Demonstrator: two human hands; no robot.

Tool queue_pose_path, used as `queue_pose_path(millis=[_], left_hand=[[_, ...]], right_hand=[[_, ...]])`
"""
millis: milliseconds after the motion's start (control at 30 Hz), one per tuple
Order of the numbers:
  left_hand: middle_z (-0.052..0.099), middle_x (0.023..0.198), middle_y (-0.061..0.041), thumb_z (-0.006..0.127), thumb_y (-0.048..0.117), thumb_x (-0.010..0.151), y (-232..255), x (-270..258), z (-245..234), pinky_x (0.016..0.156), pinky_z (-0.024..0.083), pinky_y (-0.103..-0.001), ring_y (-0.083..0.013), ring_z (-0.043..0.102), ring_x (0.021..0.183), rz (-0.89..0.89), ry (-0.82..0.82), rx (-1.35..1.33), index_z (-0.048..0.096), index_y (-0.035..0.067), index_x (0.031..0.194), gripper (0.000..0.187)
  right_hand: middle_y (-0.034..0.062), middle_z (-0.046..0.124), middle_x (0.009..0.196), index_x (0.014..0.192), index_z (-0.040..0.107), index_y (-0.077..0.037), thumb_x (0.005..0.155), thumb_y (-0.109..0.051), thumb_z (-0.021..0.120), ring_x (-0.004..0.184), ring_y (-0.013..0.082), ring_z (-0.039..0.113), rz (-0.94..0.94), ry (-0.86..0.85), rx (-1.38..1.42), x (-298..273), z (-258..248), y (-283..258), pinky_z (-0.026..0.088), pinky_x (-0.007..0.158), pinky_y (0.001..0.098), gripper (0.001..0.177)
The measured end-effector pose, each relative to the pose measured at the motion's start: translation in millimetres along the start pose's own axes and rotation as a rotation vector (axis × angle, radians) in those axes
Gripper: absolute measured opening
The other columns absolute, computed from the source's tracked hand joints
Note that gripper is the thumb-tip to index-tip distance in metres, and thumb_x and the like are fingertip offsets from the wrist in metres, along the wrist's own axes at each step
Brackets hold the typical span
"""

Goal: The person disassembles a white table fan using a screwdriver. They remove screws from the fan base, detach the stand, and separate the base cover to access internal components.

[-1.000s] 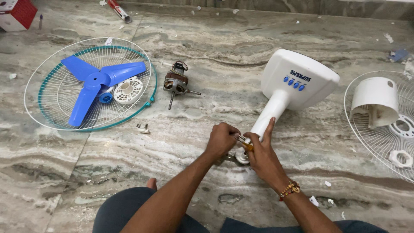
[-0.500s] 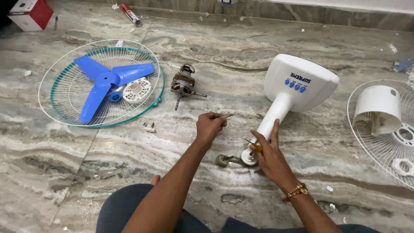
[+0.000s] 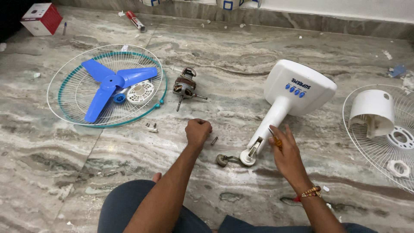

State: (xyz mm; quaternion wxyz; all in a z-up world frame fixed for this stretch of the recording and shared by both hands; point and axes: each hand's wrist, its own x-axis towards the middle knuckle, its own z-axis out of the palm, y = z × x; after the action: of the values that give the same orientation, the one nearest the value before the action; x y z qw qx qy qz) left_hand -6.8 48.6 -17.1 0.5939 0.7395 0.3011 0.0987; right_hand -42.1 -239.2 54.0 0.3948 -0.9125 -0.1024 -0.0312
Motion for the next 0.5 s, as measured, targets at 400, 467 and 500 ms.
queue_pose_path(millis=[400,467,500], left_hand=[[0.071,0.110,-0.016,0.078,0.016,0.074,-11,-13,-1,0.085,0.057,-0.046,-0.0361,0.069,0.102,0.266,-0.327,0.829,0.072,0.011,0.102,0.029],[0.072,0.108,-0.017,0.076,0.014,0.076,-15,-12,1,0.085,0.058,-0.046,-0.0362,0.070,0.101,0.275,-0.338,0.817,0.073,0.012,0.101,0.025],[0.073,0.108,-0.017,0.074,0.013,0.077,-17,-10,1,0.085,0.058,-0.046,-0.0363,0.071,0.101,0.281,-0.343,0.811,0.073,0.012,0.100,0.023]], right_hand=[[0.0225,0.063,0.140,0.129,0.068,-0.007,0.103,-0.028,0.058,0.129,0.0365,0.060,-0.177,0.079,-0.042,3,-2,10,0.050,0.104,0.0455,0.035],[0.0225,0.069,0.128,0.126,0.069,-0.004,0.103,-0.028,0.059,0.119,0.0360,0.065,-0.180,0.113,-0.062,3,-3,9,0.051,0.098,0.0455,0.034],[0.0225,0.072,0.122,0.124,0.069,-0.003,0.103,-0.028,0.060,0.113,0.0358,0.067,-0.182,0.131,-0.071,3,-3,8,0.052,0.095,0.0455,0.034]])
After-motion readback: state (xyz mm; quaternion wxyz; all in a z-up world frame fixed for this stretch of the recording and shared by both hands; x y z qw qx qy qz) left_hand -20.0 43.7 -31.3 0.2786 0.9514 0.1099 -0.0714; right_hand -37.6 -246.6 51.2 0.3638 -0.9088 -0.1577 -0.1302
